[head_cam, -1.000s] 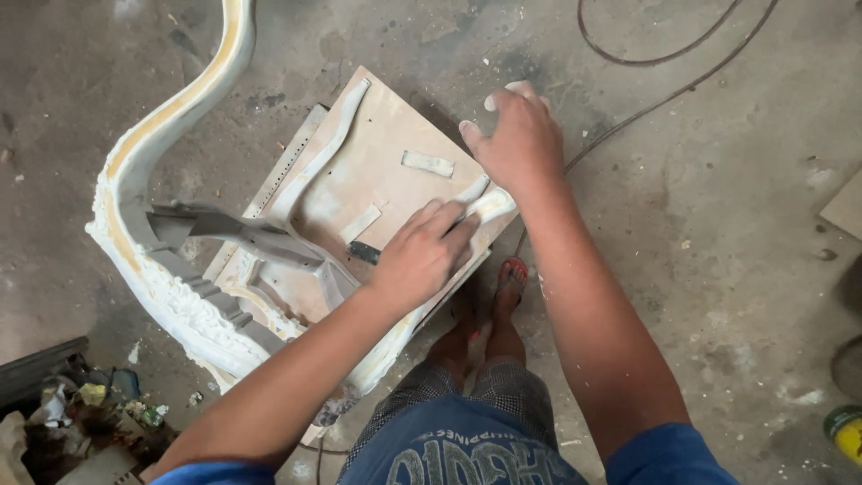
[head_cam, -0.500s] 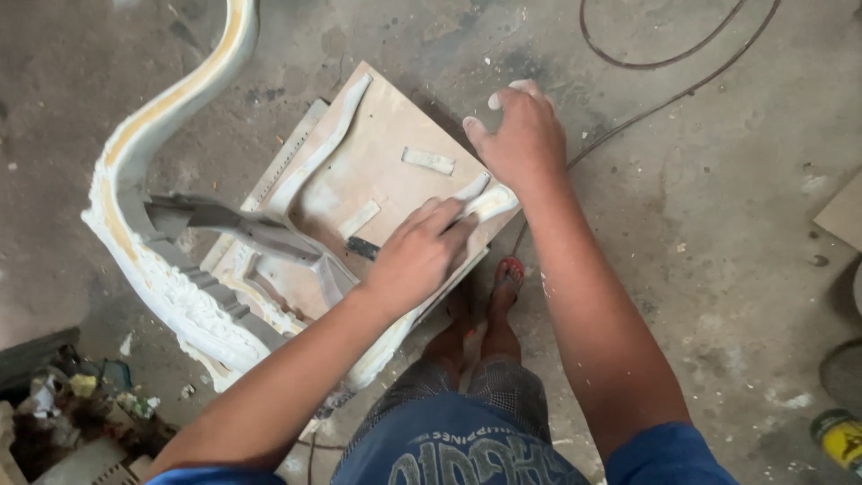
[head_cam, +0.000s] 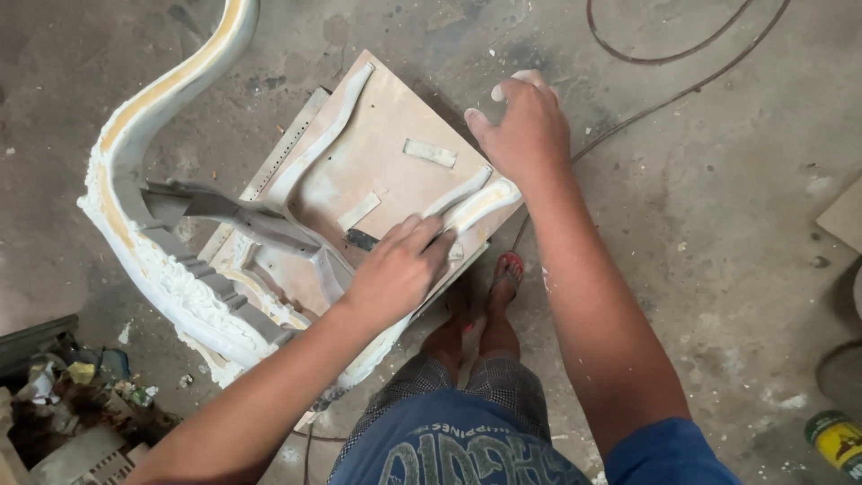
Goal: The person sands the edges and surfaces of a white, ornate wooden chair frame using a sanding block. They work on the curved legs and the backrest, smoothing the wood by hand.
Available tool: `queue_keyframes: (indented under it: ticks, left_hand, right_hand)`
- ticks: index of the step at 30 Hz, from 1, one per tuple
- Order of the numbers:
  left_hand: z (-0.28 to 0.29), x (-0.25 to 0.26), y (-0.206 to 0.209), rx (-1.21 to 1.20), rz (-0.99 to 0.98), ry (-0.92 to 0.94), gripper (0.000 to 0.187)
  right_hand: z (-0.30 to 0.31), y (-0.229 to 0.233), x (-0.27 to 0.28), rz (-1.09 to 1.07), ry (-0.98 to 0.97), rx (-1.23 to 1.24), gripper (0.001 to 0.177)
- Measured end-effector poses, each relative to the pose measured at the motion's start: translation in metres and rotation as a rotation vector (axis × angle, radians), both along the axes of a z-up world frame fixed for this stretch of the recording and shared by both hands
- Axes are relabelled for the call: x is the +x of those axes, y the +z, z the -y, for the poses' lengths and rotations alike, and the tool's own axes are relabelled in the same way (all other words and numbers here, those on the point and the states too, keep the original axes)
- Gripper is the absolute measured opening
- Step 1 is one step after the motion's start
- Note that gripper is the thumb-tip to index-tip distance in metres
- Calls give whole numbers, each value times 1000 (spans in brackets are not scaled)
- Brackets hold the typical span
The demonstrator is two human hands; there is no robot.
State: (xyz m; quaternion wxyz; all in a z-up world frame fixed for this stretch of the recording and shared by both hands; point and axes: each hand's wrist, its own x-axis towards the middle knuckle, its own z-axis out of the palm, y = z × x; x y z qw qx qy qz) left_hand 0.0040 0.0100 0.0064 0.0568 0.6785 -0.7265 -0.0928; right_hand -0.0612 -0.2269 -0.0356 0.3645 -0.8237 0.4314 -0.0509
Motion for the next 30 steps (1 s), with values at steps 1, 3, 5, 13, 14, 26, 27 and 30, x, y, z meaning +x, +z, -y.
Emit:
queue_keyframes:
  ticks: [1, 3, 5, 13, 14, 26, 27, 30]
  left_hand:
    - [7, 0, -1, -3, 1, 1, 34]
    - [22, -2, -1, -54, 29, -24, 30]
    - [0, -2, 11, -8, 33, -14, 30]
    - [22, -2, -5, -17, 6, -26, 35]
    - [12, -6, 2, 57, 2, 4, 26]
    - [-57, -43, 119, -205, -961, 797, 44]
    - [-62, -49, 98, -310, -1042, 834, 34]
    - [-60, -65, 96, -394, -1343, 1058, 20]
  right_hand:
    - [0, 2, 0, 1, 1, -3, 40]
    - [-1, 6, -1, -14, -5, 28, 41]
    - [-2, 6, -3, -5, 0, 39, 41]
    - [1, 3, -1, -12, 36, 6, 42]
    - [1, 5, -2, 8, 30, 22, 43]
    - [-142, 73, -149, 622, 109, 164, 20]
    - [-170, 63, -166, 575, 83, 355, 25]
    - [-198, 76, -183, 512, 203, 487, 21]
